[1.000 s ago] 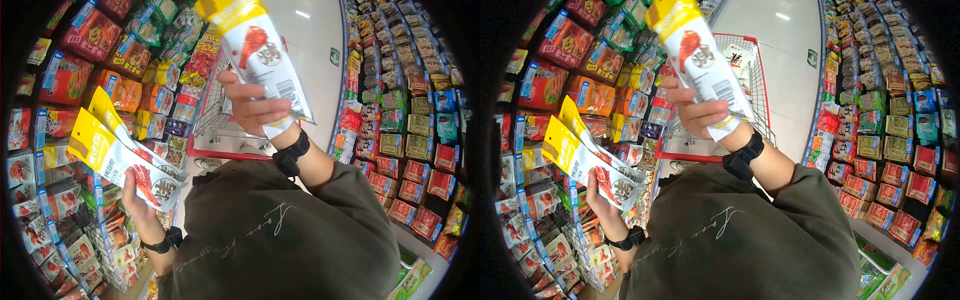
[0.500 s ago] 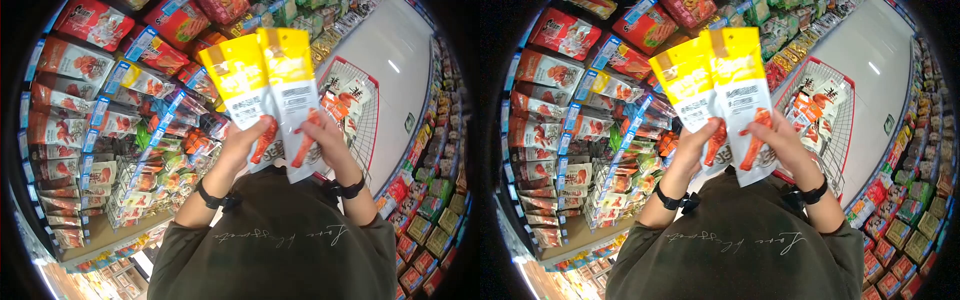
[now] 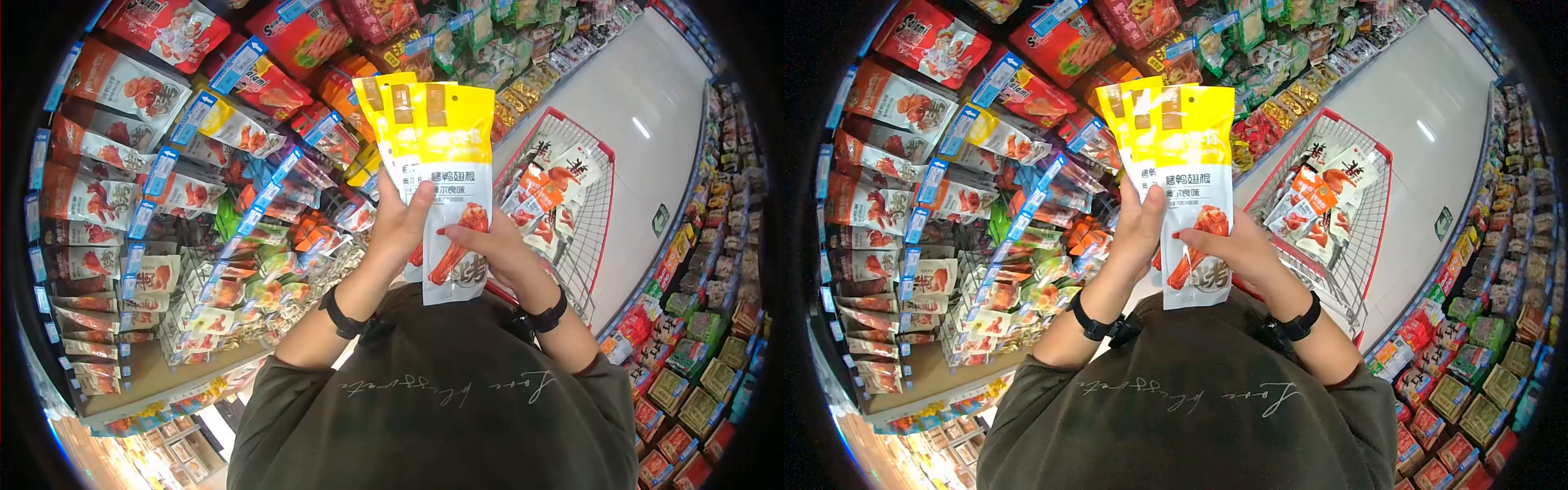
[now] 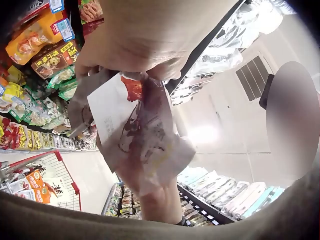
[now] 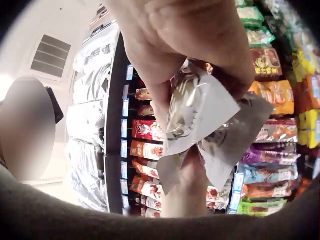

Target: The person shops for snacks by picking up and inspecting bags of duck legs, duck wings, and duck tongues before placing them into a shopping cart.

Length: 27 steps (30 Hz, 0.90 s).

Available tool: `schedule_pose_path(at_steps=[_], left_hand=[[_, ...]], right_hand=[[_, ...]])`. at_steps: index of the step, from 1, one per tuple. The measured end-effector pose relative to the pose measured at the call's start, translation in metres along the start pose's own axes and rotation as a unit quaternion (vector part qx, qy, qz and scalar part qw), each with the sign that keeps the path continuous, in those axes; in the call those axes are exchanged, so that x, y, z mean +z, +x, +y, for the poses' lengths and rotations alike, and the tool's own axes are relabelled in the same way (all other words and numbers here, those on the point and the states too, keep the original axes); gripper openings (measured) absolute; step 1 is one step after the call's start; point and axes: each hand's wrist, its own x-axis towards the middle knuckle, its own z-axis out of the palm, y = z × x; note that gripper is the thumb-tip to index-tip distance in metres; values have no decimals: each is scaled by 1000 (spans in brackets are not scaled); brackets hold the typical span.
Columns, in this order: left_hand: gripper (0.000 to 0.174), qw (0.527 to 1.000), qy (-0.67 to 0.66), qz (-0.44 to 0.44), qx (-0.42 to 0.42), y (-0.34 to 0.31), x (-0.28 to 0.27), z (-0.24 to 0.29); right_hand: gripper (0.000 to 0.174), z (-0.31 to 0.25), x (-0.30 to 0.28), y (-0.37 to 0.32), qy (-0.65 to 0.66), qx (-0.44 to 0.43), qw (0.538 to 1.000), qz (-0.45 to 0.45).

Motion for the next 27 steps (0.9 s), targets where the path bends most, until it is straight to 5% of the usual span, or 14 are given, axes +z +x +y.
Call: schedule_pose_path(at_steps=[3,10,13,14,15,16,18,19,22,27], left_hand=[[58,1000,1,15,0,0,-1,4],[52,979,-188,55,-63,1,-30,23],[50,976,-202,61,-59,-5,-38,33],[50,976,-202,62,-58,-6,-41,33],[50,977,-195,68,-51,-6,-43,33],[49,978,-188,75,-43,-6,-45,32],[50,978,-187,82,-40,-7,-45,31],[49,978,-190,74,-40,-8,-44,33],[48,984,-164,57,-45,-11,-47,32],[62,995,-84,26,-44,-16,-38,38]], right_hand=[[40,-3,-2,-1,83,40,996,-7],[43,-26,-40,-10,96,-41,993,59],[63,-35,-74,-25,227,-116,967,-7],[67,-37,-83,-28,268,-118,955,-48],[70,-46,-76,-21,332,-168,911,-178],[70,-48,-70,-25,451,-118,849,-248],[85,-47,-64,-30,531,-137,815,-184],[69,-46,-67,-27,474,-146,843,-209],[81,-37,-67,-24,267,-187,945,-42],[62,-28,-53,-23,192,-161,968,-24]])
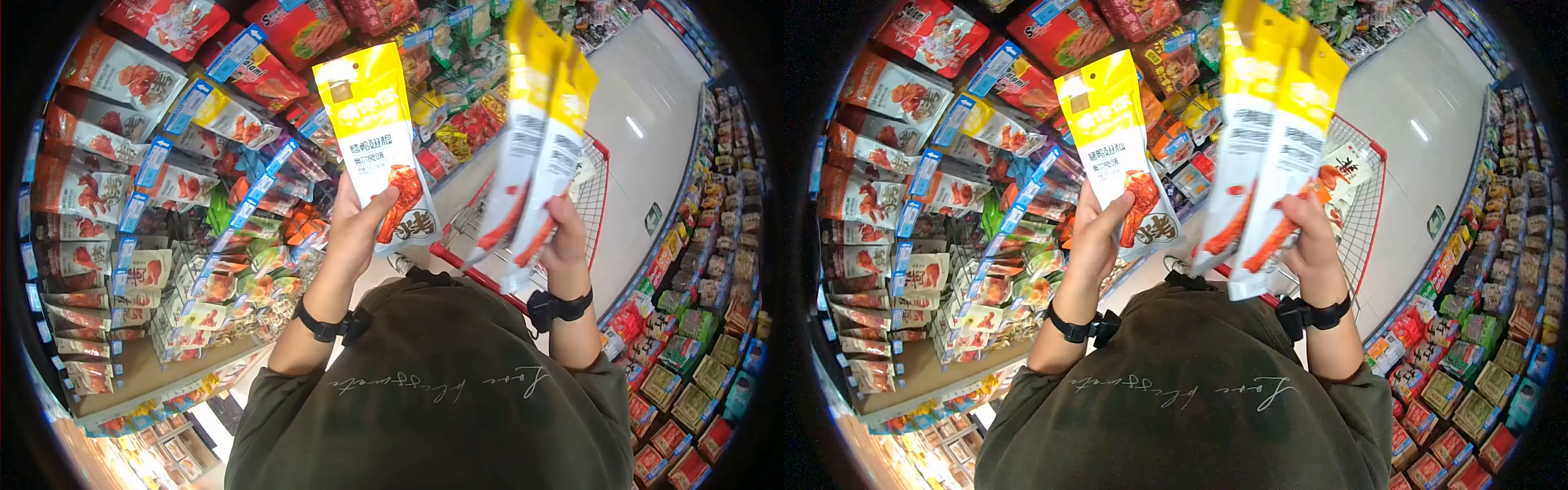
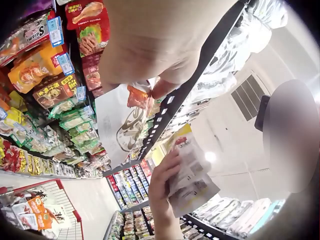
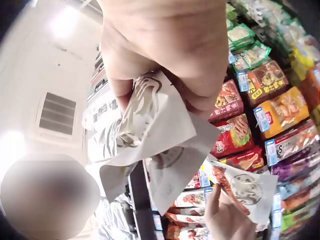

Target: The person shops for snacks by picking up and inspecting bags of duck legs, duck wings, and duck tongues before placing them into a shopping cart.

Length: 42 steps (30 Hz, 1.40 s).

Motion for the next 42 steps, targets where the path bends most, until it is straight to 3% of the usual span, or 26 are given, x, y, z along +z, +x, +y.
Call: schedule_pose_path(at_steps=[3,7,12,17,21,24,34,36,38,42], left_hand=[[61,998,32,-60,-11,0,-2,1],[62,997,-13,-45,-58,-8,14,6],[73,993,61,-104,-19,-10,19,2],[71,996,31,-79,-28,-8,15,-1],[69,998,13,-55,-38,-9,14,4],[67,997,-15,-65,-44,-4,13,5],[62,990,-60,-96,-78,6,28,13],[65,985,-78,-141,-68,8,30,10],[81,980,-62,-172,-78,15,26,3],[95,971,-81,-218,-63,19,31,-4]], right_hand=[[49,-2,8,-1,-149,40,987,42],[47,6,25,-1,-193,77,977,44],[49,8,29,-2,-169,89,981,26],[53,-2,18,-8,-102,94,989,42],[61,-6,8,-7,-59,36,996,49],[72,-11,-1,-8,49,17,999,15],[68,-16,2,-6,-25,23,999,15],[70,-13,-7,-10,21,42,999,-19],[74,-10,-2,-16,89,40,995,-26],[69,-3,17,-3,-67,29,997,23]])
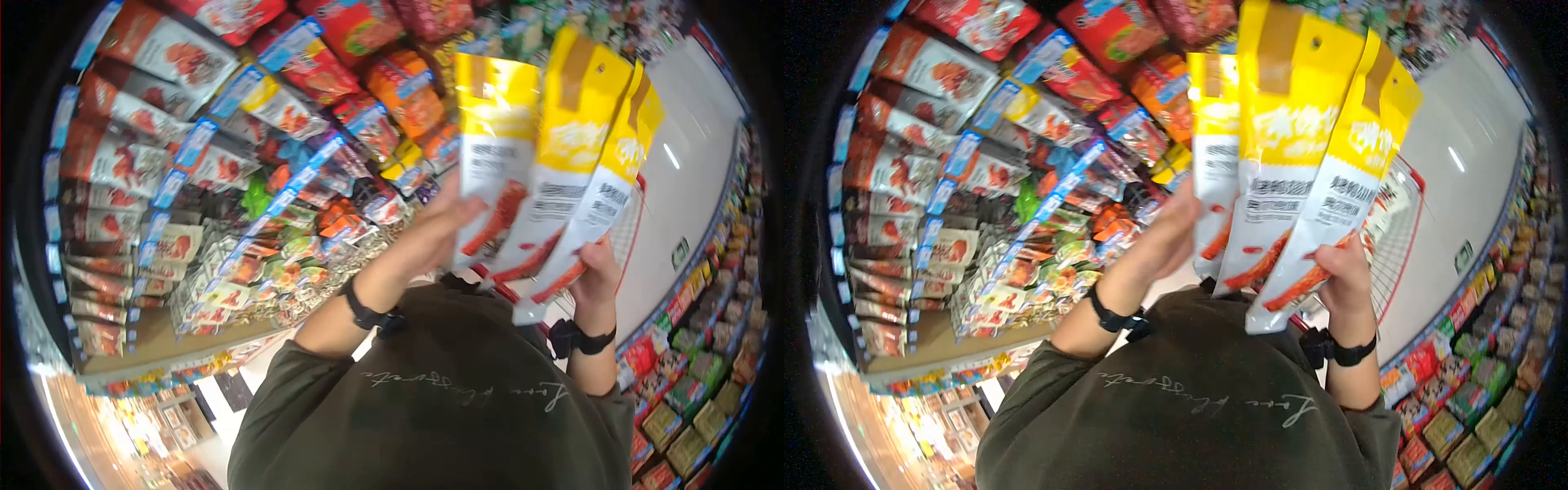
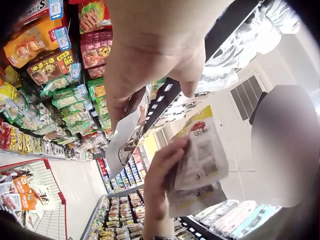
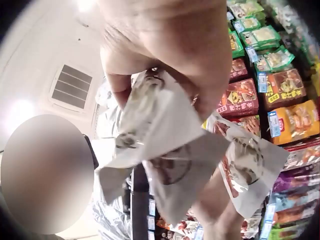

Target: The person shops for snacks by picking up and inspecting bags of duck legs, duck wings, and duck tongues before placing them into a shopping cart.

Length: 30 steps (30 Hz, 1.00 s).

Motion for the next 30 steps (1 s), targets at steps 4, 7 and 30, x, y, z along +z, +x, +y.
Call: schedule_pose_path(at_steps=[4,7,30], left_hand=[[85,998,48,21,-34,4,14,-3],[77,998,9,10,-56,7,17,0],[54,973,168,141,-70,-8,-51,-65]], right_hand=[[57,23,17,11,-135,40,988,55],[66,27,22,19,-158,50,985,52],[118,55,12,16,-317,106,940,-73]])
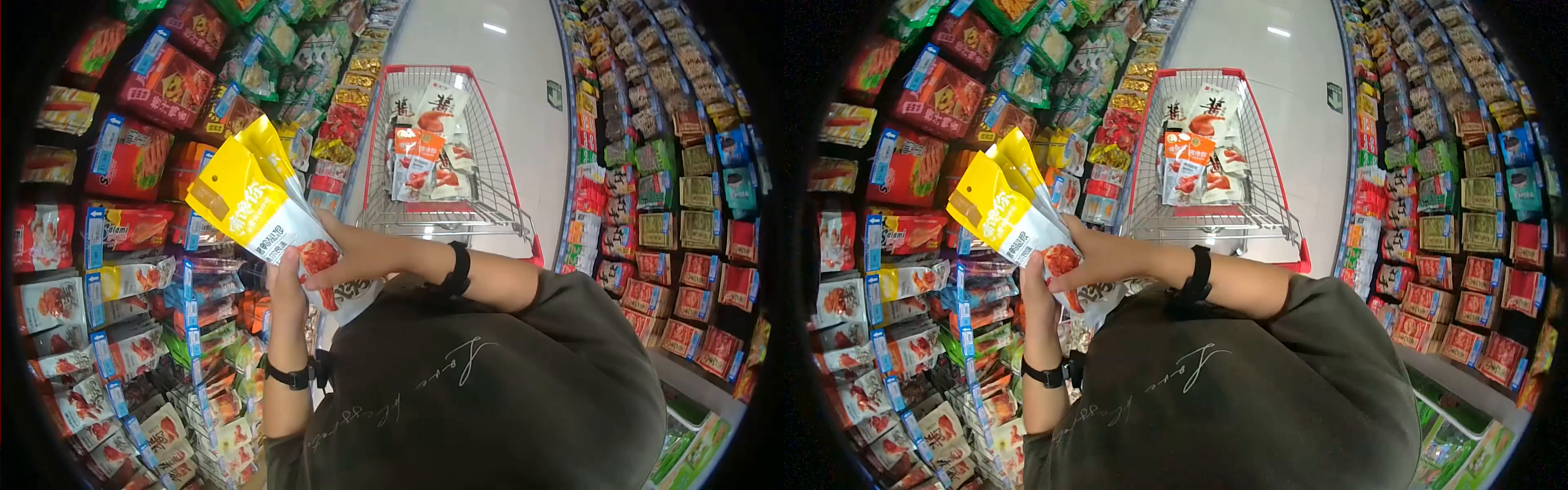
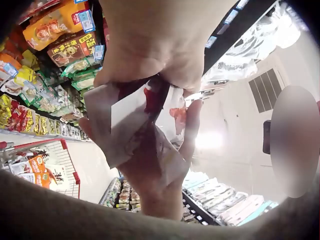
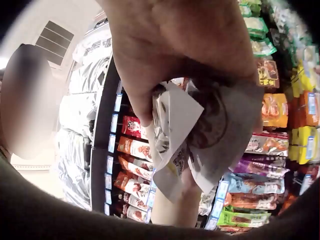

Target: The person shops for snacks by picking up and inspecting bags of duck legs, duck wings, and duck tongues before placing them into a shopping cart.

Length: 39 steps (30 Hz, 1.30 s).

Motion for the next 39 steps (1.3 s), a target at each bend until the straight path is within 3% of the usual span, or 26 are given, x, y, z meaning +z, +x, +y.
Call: schedule_pose_path(at_steps=[3,6,9,11,13,17,20,27,31,33,34,35,36,37,39], left_hand=[[52,996,67,-44,-36,7,2,-5],[53,981,164,-105,-19,13,8,-7],[59,971,201,-128,4,6,6,0],[74,978,167,-126,-8,-1,-4,7],[69,986,140,-82,-31,-5,-30,3],[51,986,148,71,-17,-19,-62,14],[48,983,97,155,14,-25,-84,19],[37,977,52,184,95,-24,-99,36],[33,973,67,203,87,-33,-98,42],[33,970,70,217,82,-40,-94,48],[32,967,74,230,74,-43,-93,50],[32,968,74,229,75,-44,-97,48],[32,967,71,233,74,-45,-103,45],[33,967,68,236,73,-47,-107,43],[32,968,60,237,62,-51,-107,44]], right_hand=[[109,26,-5,2,41,-50,998,20],[87,59,-19,4,133,4,990,45],[92,60,-44,-13,229,8,971,65],[94,74,-76,-27,42,14,979,199],[92,115,-116,-41,-67,1,948,311],[75,118,-171,-85,114,-22,927,356],[65,117,-194,-112,185,-89,888,411],[63,123,-228,-125,230,-127,860,439],[65,146,-235,-122,219,-129,865,432],[64,171,-243,-121,228,-96,868,430],[84,181,-246,-120,223,-53,882,411],[84,190,-249,-120,222,-54,882,412],[96,199,-250,-121,106,96,891,432],[110,211,-250,-123,-13,243,867,436],[130,282,-268,-138,-233,406,810,353]])
